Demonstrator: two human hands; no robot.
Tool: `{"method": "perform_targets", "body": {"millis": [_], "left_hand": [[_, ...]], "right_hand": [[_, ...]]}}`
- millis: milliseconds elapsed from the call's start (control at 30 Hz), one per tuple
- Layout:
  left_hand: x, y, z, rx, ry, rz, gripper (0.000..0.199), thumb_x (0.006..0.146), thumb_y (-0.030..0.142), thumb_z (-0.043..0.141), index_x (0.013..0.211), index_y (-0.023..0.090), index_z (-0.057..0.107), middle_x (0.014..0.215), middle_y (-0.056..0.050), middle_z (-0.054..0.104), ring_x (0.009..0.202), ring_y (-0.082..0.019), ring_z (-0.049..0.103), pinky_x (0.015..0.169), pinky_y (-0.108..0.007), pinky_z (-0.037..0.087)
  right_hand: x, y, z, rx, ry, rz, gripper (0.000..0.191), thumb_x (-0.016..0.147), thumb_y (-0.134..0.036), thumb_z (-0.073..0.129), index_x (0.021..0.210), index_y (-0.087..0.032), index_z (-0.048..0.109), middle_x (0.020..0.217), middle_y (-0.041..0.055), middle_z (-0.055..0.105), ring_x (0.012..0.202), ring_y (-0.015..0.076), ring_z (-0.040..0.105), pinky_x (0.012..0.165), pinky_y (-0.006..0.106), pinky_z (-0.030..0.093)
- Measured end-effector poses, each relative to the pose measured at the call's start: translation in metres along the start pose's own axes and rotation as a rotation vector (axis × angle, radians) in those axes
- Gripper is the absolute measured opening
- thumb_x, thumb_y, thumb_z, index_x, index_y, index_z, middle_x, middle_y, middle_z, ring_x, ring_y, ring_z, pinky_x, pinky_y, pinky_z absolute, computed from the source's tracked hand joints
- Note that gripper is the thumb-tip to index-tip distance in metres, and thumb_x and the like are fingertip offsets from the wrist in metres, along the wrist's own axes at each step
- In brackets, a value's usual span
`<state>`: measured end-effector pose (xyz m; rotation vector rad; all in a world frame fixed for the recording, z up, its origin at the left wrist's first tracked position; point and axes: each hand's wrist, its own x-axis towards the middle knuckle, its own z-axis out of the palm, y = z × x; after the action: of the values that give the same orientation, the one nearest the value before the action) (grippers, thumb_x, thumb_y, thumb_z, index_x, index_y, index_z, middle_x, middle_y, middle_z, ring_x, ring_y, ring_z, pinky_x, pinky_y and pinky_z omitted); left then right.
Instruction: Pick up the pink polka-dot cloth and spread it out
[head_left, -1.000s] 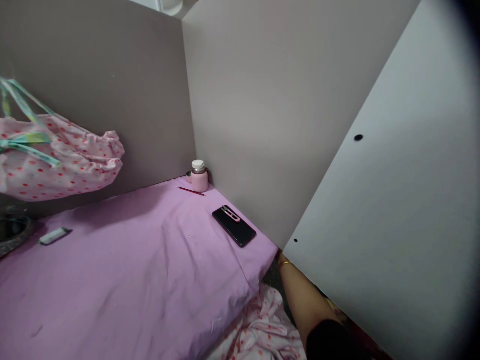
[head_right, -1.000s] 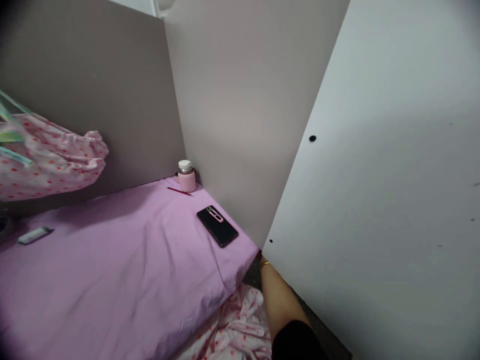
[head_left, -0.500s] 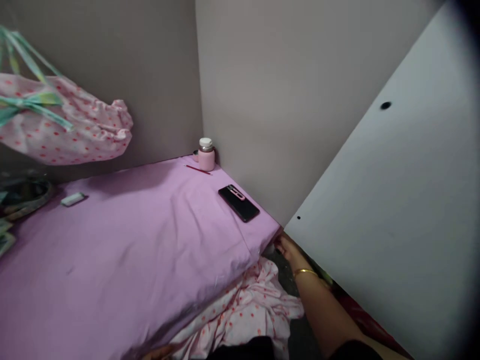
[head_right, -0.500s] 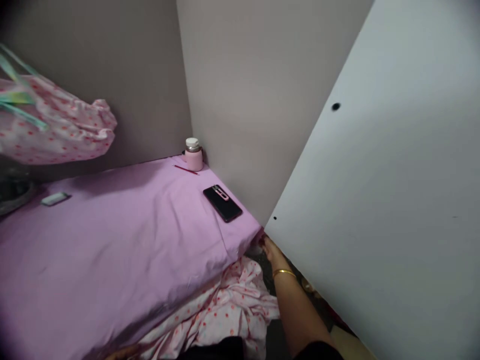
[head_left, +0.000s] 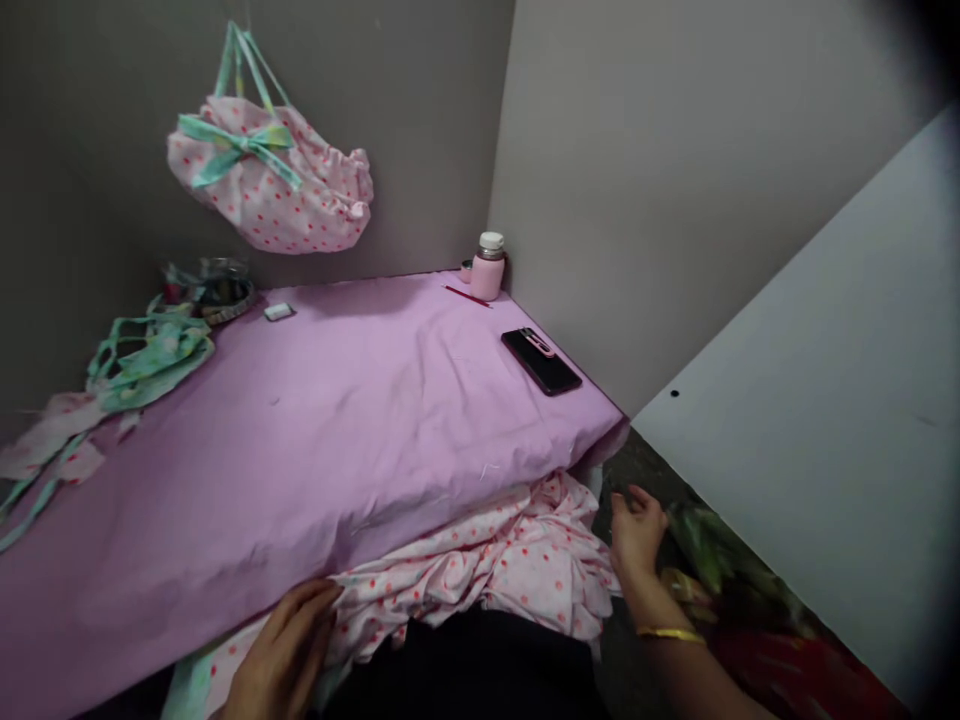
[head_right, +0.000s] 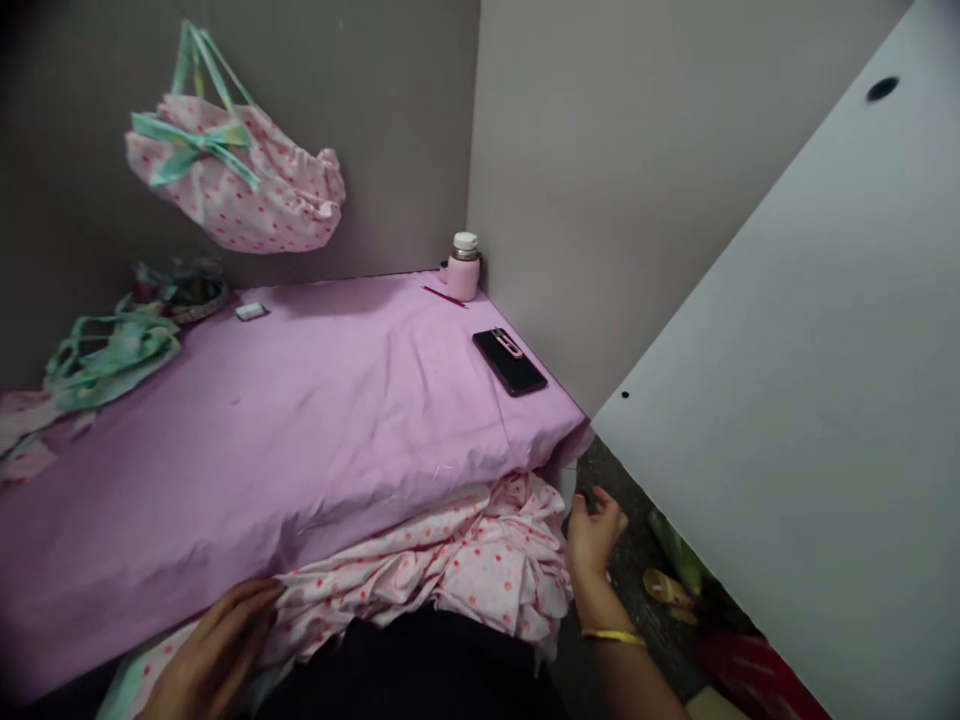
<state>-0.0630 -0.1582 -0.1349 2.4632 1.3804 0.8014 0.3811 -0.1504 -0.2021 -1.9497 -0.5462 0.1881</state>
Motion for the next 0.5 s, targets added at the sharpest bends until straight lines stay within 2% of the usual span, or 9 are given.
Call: {"method": "perform_targets", "body": {"millis": [67,100,233,300,367,500], "left_hand": [[-0.011,0.0,0.003,0.049,0.026,0.001,0.024,0.085,0.031,0.046,0.102,0.022,0.06,0.101,-0.008,0.064,0.091,-0.021,0.064,0.074,-0.029,0.056],[-0.017,-0.001,0.006,0.07,0.036,0.012,0.026,0.085,0.031,0.046,0.105,0.022,0.059,0.104,-0.009,0.063,0.093,-0.022,0.063,0.075,-0.031,0.056],[-0.035,0.003,0.02,0.133,0.043,0.101,0.028,0.083,0.029,0.05,0.11,0.022,0.057,0.113,-0.012,0.059,0.103,-0.025,0.057,0.082,-0.037,0.052],[-0.039,0.009,0.026,0.141,0.041,0.123,0.028,0.084,0.029,0.05,0.11,0.022,0.057,0.11,-0.011,0.061,0.1,-0.024,0.059,0.081,-0.036,0.053],[-0.041,0.015,0.031,0.138,0.027,0.13,0.029,0.085,0.03,0.049,0.111,0.022,0.056,0.107,-0.011,0.062,0.097,-0.023,0.06,0.08,-0.034,0.053],[-0.045,0.023,0.036,0.131,-0.034,0.195,0.032,0.085,0.03,0.048,0.116,0.025,0.054,0.112,-0.008,0.063,0.099,-0.021,0.061,0.082,-0.031,0.053]], "right_hand": [[-0.022,-0.015,-0.003,-0.014,-0.056,-0.143,0.035,0.079,-0.033,0.048,0.107,-0.011,0.05,0.112,0.014,0.045,0.102,0.0253,0.045,0.087,0.042,0.035],[-0.033,-0.024,-0.004,-0.01,-0.134,-0.222,0.032,0.078,-0.034,0.047,0.102,-0.013,0.053,0.107,0.0125,0.048,0.099,0.0244,0.046,0.086,0.04,0.036],[-0.08,-0.061,-0.007,-0.024,-0.608,-0.508,0.019,0.077,-0.034,0.05,0.076,-0.02,0.062,0.08,0.0042,0.059,0.083,0.0191,0.054,0.077,0.03,0.039],[-0.104,-0.071,-0.006,-0.077,-0.768,-0.588,0.019,0.075,-0.033,0.055,0.063,-0.02,0.062,0.067,0.0028,0.06,0.073,0.0185,0.054,0.071,0.029,0.037],[-0.125,-0.075,-0.001,-0.14,-0.816,-0.62,0.02,0.071,-0.03,0.059,0.056,-0.018,0.061,0.061,0.0038,0.059,0.068,0.0192,0.052,0.068,0.03,0.035],[-0.146,-0.069,0.012,-0.202,-0.782,-0.611,0.015,0.066,-0.02,0.059,0.052,-0.016,0.059,0.057,0.0048,0.058,0.064,0.0189,0.052,0.067,0.03,0.033]]}}
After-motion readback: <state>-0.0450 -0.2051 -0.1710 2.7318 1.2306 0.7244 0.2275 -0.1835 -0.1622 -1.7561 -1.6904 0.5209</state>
